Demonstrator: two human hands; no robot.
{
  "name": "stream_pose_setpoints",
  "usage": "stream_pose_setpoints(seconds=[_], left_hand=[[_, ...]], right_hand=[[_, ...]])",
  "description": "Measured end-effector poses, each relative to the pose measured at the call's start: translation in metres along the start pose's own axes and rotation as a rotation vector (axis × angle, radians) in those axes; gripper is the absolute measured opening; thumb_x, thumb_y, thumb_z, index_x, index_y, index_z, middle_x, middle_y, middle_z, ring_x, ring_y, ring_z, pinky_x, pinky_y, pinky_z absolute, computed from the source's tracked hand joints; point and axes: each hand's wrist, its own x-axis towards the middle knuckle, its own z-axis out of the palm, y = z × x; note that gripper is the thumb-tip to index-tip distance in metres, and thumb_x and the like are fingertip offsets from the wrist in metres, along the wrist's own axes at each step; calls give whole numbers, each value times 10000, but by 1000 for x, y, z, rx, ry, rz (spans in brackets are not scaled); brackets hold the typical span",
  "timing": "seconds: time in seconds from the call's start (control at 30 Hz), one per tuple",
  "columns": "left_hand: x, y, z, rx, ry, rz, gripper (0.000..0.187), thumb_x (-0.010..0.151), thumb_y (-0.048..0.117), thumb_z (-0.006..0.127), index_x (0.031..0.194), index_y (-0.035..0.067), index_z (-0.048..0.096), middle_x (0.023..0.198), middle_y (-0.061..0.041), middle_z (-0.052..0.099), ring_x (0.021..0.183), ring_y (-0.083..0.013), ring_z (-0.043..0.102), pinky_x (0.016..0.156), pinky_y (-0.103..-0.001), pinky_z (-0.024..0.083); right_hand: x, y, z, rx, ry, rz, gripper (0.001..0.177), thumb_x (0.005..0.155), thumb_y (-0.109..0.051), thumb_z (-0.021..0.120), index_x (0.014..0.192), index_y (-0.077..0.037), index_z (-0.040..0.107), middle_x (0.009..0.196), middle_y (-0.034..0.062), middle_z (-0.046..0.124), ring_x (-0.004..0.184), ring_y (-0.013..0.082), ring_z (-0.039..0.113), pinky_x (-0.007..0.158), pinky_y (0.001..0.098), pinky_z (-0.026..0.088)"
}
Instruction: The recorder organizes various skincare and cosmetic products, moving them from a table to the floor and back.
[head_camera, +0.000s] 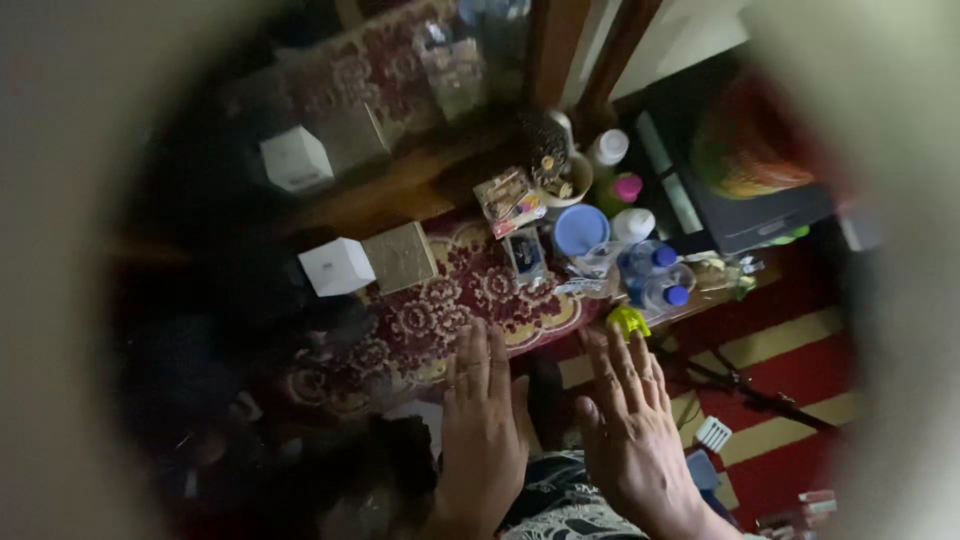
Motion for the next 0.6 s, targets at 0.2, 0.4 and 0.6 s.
stream_pose_setpoints(seconds=[0.2,0.4,0.6], left_hand=[[-21,27,-36,86,77,122,635,1083,340,412,1561,-54,272,1613,-267,308,1471,-403,345,1181,-513,304],[-31,41,-54,119,86,144,610,1088,354,388,1558,-25,299,1575,-278,329,1455,-436,347,1167,-519,302],[-41,56,-60,35,121,178,621,1073,316,424,1551,-60,304,1586,-323,328,1446,-469,336,1140,-481,346]], right_hand=[[-21,-20,-37,-138,96,-63,607,968,-224,486,1500,44,371,1629,295,273,1529,477,197,1211,565,185],[-31,-31,-54,-252,94,-72,601,958,-258,503,1478,27,404,1596,286,291,1515,471,195,1196,572,169],[-43,-30,-62,-202,179,-120,570,991,-268,496,1488,0,424,1620,266,299,1529,456,202,1217,560,169]])
